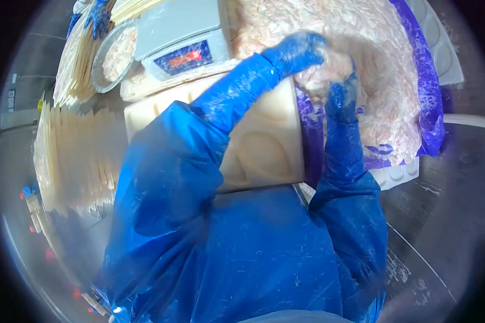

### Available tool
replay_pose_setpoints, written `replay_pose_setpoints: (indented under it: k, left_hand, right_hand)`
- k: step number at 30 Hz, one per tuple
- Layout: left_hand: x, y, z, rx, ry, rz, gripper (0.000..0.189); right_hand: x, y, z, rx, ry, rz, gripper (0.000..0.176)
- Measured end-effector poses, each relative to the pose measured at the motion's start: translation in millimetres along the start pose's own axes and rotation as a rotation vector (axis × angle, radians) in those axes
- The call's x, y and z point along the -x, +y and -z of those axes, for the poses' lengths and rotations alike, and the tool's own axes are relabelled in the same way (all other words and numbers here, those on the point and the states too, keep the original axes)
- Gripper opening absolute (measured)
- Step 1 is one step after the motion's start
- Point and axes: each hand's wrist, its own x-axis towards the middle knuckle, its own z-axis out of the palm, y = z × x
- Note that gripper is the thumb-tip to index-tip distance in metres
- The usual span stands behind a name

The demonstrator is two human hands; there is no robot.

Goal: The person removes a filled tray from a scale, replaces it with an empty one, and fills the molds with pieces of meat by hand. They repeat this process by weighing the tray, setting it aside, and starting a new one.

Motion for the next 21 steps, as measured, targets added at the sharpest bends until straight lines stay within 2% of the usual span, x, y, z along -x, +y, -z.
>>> replay_pose_setpoints:
  k: [1, 3, 4, 5, 6, 8, 9, 10, 12, 13, 15, 16, 18, 19, 20, 21]
  left_hand:
    - [9.3, 32.6, 11.2, -0.021, -0.016, 0.037, 0.035]
    - [53.6, 106.1, 20.0, 0.041, 0.103, 0.061, 0.029]
    - [79.5, 145.8, 34.2, -0.063, 0.024, 0.158, 0.033]
    - [111.6, 125.3, 42.6, -0.283, 0.323, 0.126, 0.041]
    - [140.1, 122.3, 54.0, -0.137, 0.392, 0.051, 0.048]
    - [186.4, 145.6, 63.9, -0.565, 0.36, -0.186, 0.036]
    - [219.4, 133.0, 69.0, -0.367, 0.344, -0.107, 0.037]
    - [258.9, 109.3, 73.0, -0.166, 0.327, -0.03, 0.038]
    - [339.2, 78.9, 82.9, -0.103, 0.162, 0.233, 0.044]
    - [360.5, 89.3, 83.8, -0.098, 0.177, 0.232, 0.044]
    - [386.6, 115.9, 85.3, -0.606, 0.119, 0.44, 0.033]
    - [387.4, 121.3, 86.2, -0.595, 0.126, 0.441, 0.033]
    - [377.3, 123.7, 81.8, -0.626, 0.416, 0.43, 0.031]
    - [371.3, 100.7, 77.1, -0.481, 0.467, 0.213, 0.025]
    - [371.4, 91.2, 74.3, -0.481, 0.467, 0.204, 0.025]
    - [370.4, 84.5, 72.8, -0.618, 0.298, 0.229, 0.023]
  right_hand:
    - [2.1, 1.5, -16.0, -0.022, -0.054, 0.023, 0.048]
    - [12.0, 8.0, -52.1, -0.058, -0.177, 0.051, 0.048]
    - [19.4, 15.3, -69.3, -0.076, -0.245, 0.049, 0.048]
    - [30.2, 24.2, -87.0, -0.073, -0.325, 0.036, 0.048]
    - [41.8, 35.3, -101.8, -0.056, -0.411, 0.017, 0.048]
    - [68.2, 65.6, -122.2, 0.045, -0.628, -0.056, 0.049]
    - [83.0, 78.6, -130.5, 0.183, -0.745, -0.07, 0.049]
    - [104.0, 70.5, -147.0, 0.809, -0.766, -0.027, 0.05]
    - [104.3, 85.3, -119.0, 1.338, -1.304, 0.203, 0.046]
    - [107.0, 79.5, -115.7, 1.335, -1.32, 0.195, 0.046]
    - [118.9, 69.4, -115.3, 1.023, -0.55, -0.629, 0.042]
    - [120.2, 80.7, -113.9, 1.031, -0.553, -0.638, 0.042]
    - [126.1, 114.4, -104.2, 1.034, -0.246, -0.044, 0.03]
    - [139.4, 123.9, -105.7, 1.114, -0.348, -0.182, 0.017]
    - [153.7, 130.8, -107.1, 1.119, -0.349, -0.174, 0.017]
    - [166.7, 135.4, -107.4, 1.492, -0.59, 0.077, 0.014]
